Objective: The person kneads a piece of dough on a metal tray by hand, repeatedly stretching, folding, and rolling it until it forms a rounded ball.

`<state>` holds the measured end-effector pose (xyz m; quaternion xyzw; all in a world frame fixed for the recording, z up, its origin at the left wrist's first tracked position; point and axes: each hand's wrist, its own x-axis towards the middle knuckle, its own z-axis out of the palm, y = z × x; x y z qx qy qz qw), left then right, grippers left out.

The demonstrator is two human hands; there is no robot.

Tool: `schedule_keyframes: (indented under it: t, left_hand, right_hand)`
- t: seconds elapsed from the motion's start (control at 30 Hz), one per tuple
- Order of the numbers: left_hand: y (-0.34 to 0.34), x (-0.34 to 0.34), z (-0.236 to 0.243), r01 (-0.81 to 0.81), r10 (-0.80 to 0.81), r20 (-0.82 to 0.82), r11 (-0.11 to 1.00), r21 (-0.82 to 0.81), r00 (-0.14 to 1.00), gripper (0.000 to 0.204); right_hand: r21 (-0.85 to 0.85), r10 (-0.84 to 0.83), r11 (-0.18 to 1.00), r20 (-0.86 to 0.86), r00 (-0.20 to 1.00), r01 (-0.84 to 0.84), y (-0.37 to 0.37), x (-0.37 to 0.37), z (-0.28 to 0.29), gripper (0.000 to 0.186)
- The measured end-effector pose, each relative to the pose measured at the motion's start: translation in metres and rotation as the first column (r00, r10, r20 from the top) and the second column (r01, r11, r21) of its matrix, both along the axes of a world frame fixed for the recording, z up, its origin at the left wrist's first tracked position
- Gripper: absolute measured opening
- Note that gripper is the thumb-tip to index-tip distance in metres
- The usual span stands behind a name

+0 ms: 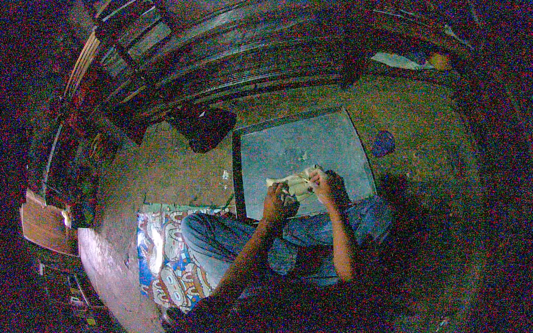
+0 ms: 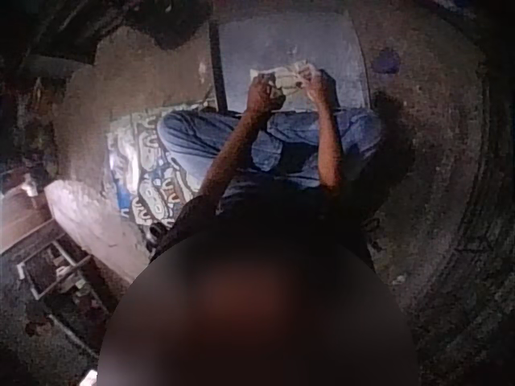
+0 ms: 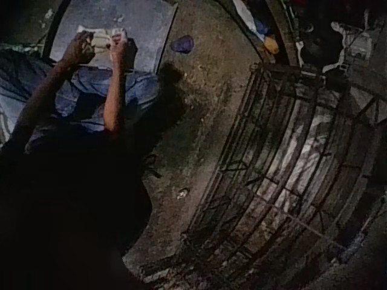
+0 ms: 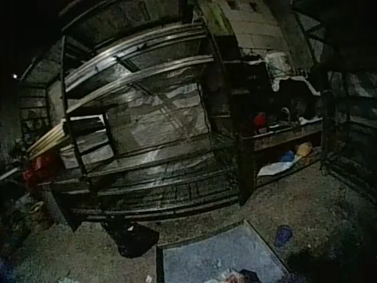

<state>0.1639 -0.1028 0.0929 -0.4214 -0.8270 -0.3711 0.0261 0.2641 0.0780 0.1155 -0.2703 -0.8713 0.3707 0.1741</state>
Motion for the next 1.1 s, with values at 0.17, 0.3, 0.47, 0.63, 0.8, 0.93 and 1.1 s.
schedule_keyframes:
  t: [0.17, 0.3, 0.47, 0.63, 0.8, 0.93, 1.1]
  left_hand:
    - [-0.005, -0.004, -0.004, -0.005, 0.005, -0.025, 1.0, 0.003, 1.0, 0.052]
    - [0.006, -0.011, 0.007, 0.018, -0.04, -0.086, 0.971, -0.238, 0.995, 0.053]
    - [0.053, -0.074, -0.024, -0.008, 0.042, 0.109, 0.956, -0.294, 0.993, 0.053]
    - [0.078, -0.058, -0.071, 0.014, 0.003, 0.042, 0.916, -0.4, 0.999, 0.05]
    - [0.057, -0.048, -0.078, 0.084, -0.074, 0.041, 0.894, -0.44, 0.996, 0.049]
    - [0.049, -0.02, -0.05, 0.074, -0.151, -0.172, 0.919, -0.387, 0.973, 0.053]
    - [0.045, -0.005, -0.047, -0.023, -0.058, -0.178, 0.906, -0.423, 0.982, 0.05]
  right_hand:
    - [-0.098, -0.024, 0.995, 0.062, 0.998, 0.03, -0.006, -0.004, 0.001, 0.016]
    - [0.007, -0.004, 1.0, 0.187, 0.982, 0.003, 0.003, 0.0, -0.018, 0.019]
    - [0.254, 0.146, 0.952, 0.103, 0.984, -0.168, -0.016, 0.014, -0.033, 0.028]
    - [0.225, 0.214, 0.942, 0.168, 0.962, -0.248, -0.018, 0.025, -0.02, 0.039]
    - [0.311, -0.054, 0.95, 0.03, 0.998, 0.042, -0.008, -0.007, 0.016, 0.027]
    - [0.291, 0.08, 0.954, -0.018, 0.997, -0.071, 0.016, -0.047, 0.009, 0.033]
    - [0.54, 0.206, 0.728, 0.415, 0.886, -0.422, -0.007, -0.067, -0.027, 0.038]
